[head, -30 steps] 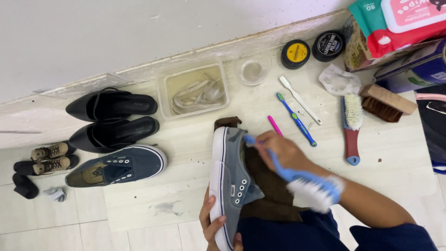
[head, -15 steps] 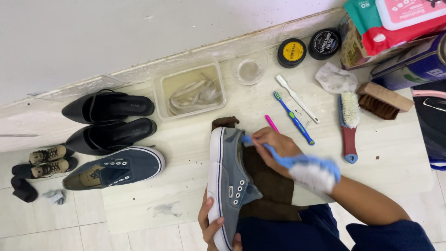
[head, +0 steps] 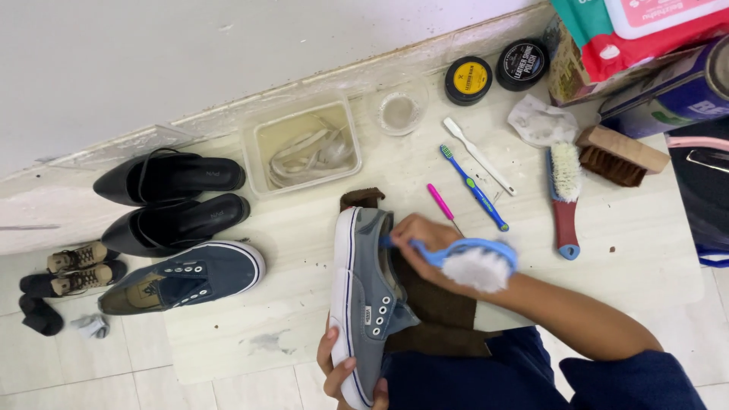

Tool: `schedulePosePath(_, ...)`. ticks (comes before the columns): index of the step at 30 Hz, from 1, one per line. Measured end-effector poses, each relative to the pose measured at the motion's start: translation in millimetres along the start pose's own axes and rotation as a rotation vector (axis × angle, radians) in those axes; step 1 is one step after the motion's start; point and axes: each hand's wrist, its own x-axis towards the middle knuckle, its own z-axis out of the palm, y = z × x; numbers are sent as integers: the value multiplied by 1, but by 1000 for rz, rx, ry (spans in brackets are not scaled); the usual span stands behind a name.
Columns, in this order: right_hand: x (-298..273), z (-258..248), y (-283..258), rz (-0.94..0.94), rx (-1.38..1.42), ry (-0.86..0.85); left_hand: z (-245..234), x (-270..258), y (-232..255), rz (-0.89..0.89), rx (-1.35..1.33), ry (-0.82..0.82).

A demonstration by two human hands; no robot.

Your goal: The person cleans a gray slip-on shoe using a cloth and a blue brush. They wipe the interior and exterior surfaces, then scrub the upper fabric and white sole with the brush, repeatedly dipping the brush into a small container of liquid.

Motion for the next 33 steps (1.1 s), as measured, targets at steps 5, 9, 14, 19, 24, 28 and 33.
schedulePosePath(5, -12, 8, 11, -90, -135, -109, -5, -3, -1, 2, 0, -40)
schedulePosePath(9, 4, -17, -7, 0, -36, -179, -15, -13, -8, -57, -1, -106)
schedulePosePath(14, 27, -63, 2, -106, 58, 84, -3, -10, -21, 100, -19, 11)
schedulePosePath(19, 75, -89, -18, -168, -58, 376, -18, -17, -7, -120, -186, -84)
schedulePosePath(24, 117, -58, 39, -10, -273, 145, -22, 27, 24, -342, -129, -281)
schedulePosePath(28, 136, -39, 61, -104, -608, 157, -17, 39, 15, -407, -181, -284)
schedulePosePath(33, 146, -47, 59, -40, -785, 101, -8, 58, 14, -562, -565, -244)
